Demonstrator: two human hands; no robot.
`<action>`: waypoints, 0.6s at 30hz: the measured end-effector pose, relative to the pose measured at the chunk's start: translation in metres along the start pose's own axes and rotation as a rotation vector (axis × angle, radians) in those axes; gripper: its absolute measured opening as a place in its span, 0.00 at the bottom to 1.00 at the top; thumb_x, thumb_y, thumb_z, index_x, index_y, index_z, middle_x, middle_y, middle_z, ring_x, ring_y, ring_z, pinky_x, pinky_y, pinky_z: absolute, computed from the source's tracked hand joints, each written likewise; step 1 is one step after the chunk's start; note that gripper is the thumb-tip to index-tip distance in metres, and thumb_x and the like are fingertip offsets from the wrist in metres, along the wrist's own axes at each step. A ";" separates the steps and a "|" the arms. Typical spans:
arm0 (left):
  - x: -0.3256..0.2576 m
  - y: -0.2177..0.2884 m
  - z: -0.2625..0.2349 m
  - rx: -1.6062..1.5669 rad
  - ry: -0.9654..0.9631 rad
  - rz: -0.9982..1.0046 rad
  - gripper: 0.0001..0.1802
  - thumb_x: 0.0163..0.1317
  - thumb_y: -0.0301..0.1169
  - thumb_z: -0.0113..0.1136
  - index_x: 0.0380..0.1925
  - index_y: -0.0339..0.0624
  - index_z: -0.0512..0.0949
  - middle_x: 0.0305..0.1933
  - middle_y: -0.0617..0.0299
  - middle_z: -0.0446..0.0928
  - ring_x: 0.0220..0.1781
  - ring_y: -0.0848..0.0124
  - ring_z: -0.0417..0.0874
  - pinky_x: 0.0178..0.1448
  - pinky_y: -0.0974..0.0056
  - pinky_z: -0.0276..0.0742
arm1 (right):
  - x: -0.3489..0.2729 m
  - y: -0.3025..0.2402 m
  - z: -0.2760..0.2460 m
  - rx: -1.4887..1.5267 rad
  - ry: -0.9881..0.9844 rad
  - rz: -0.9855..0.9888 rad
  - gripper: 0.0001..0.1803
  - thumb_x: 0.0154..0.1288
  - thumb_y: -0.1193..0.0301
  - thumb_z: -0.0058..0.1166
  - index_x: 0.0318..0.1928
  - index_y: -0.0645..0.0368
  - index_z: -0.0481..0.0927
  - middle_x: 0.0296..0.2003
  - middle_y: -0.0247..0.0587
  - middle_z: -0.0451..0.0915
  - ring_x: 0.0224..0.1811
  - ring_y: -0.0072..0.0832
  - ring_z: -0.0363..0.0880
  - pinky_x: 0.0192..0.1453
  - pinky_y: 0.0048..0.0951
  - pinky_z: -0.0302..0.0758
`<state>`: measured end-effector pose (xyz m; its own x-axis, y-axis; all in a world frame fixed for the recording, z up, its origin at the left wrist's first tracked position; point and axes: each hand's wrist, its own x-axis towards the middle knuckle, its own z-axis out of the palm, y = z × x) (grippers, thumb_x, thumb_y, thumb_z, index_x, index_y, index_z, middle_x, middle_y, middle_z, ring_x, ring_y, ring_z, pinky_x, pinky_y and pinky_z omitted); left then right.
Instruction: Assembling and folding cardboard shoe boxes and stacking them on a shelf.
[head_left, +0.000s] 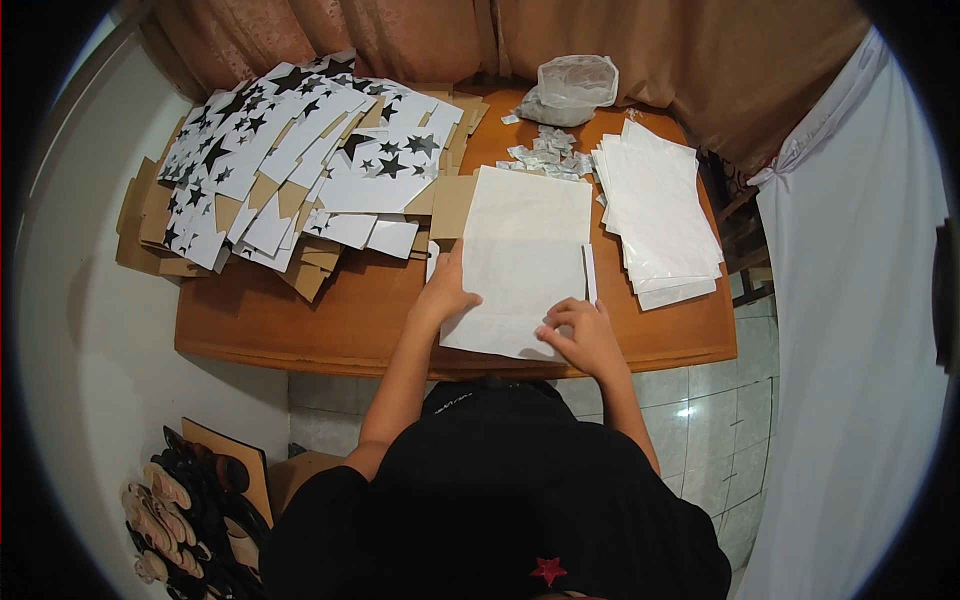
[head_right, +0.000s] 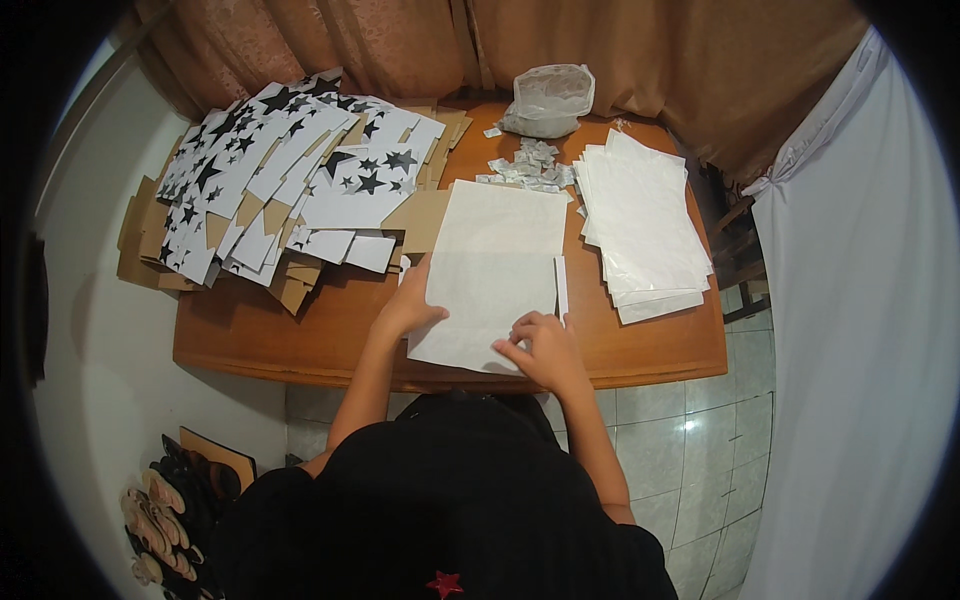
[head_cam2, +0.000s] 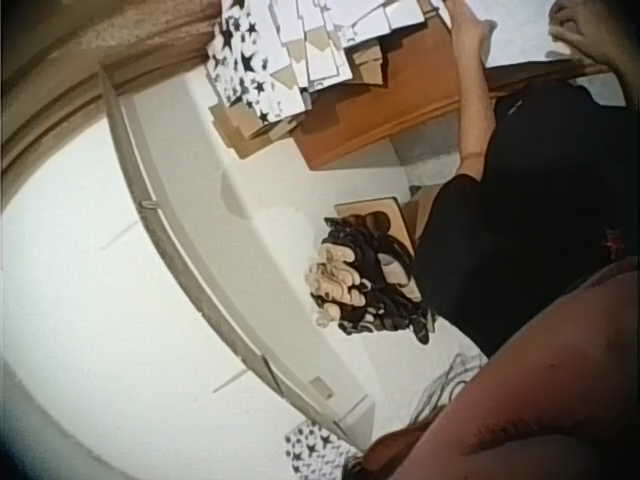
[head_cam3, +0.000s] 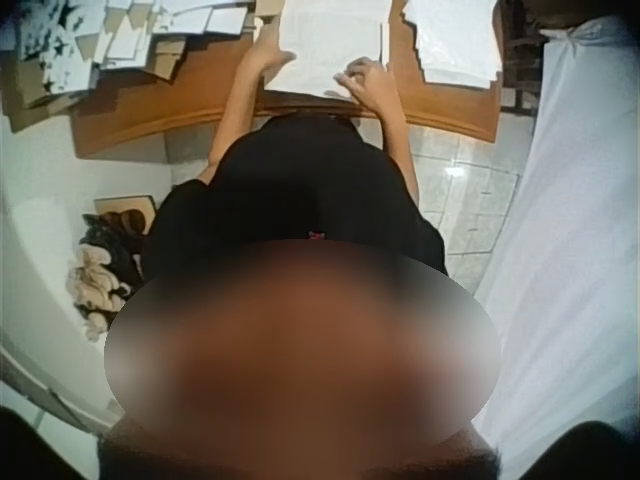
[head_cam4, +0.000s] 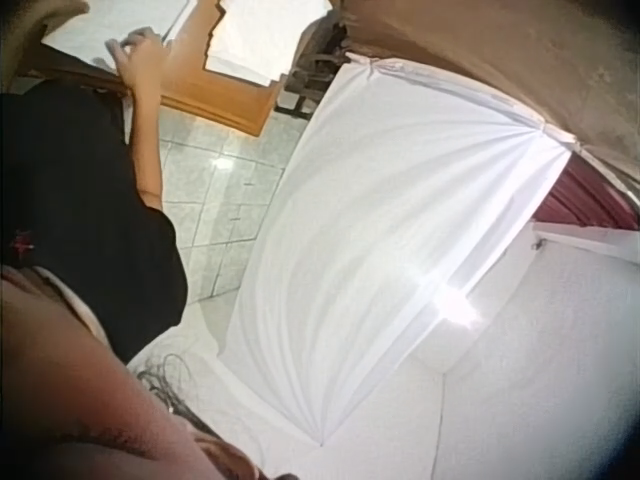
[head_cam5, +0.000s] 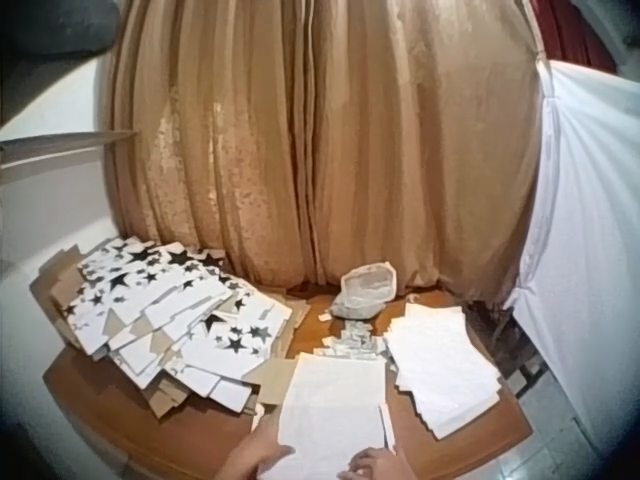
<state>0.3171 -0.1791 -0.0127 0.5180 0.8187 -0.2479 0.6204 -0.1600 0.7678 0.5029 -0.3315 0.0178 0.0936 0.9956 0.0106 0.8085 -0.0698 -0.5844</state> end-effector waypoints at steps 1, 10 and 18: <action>-0.008 0.004 0.000 0.153 0.040 -0.023 0.47 0.44 0.26 0.67 0.64 0.41 0.52 0.62 0.44 0.60 0.64 0.52 0.61 0.66 0.57 0.59 | 0.006 0.004 -0.003 -0.003 0.003 0.003 0.12 0.55 0.61 0.57 0.25 0.57 0.81 0.32 0.36 0.78 0.39 0.37 0.75 0.57 0.53 0.60; 0.015 -0.002 0.029 0.248 -0.006 0.512 0.19 0.55 0.32 0.57 0.49 0.44 0.74 0.63 0.48 0.62 0.67 0.53 0.57 0.66 0.51 0.56 | 0.082 0.040 0.016 0.073 0.031 -0.210 0.11 0.57 0.76 0.49 0.40 0.59 0.78 0.41 0.44 0.75 0.44 0.42 0.73 0.48 0.39 0.70; 0.010 -0.008 0.053 0.356 -0.313 0.070 0.36 0.58 0.60 0.44 0.61 0.52 0.64 0.69 0.45 0.50 0.70 0.43 0.46 0.69 0.44 0.47 | 0.106 0.061 0.048 -0.085 -0.168 -0.213 0.14 0.56 0.71 0.52 0.44 0.57 0.77 0.41 0.44 0.75 0.45 0.43 0.74 0.49 0.40 0.72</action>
<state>0.3484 -0.1988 -0.0523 0.6845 0.6023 -0.4106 0.7123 -0.4331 0.5523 0.5343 -0.2273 -0.0561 -0.1751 0.9845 -0.0129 0.8463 0.1438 -0.5129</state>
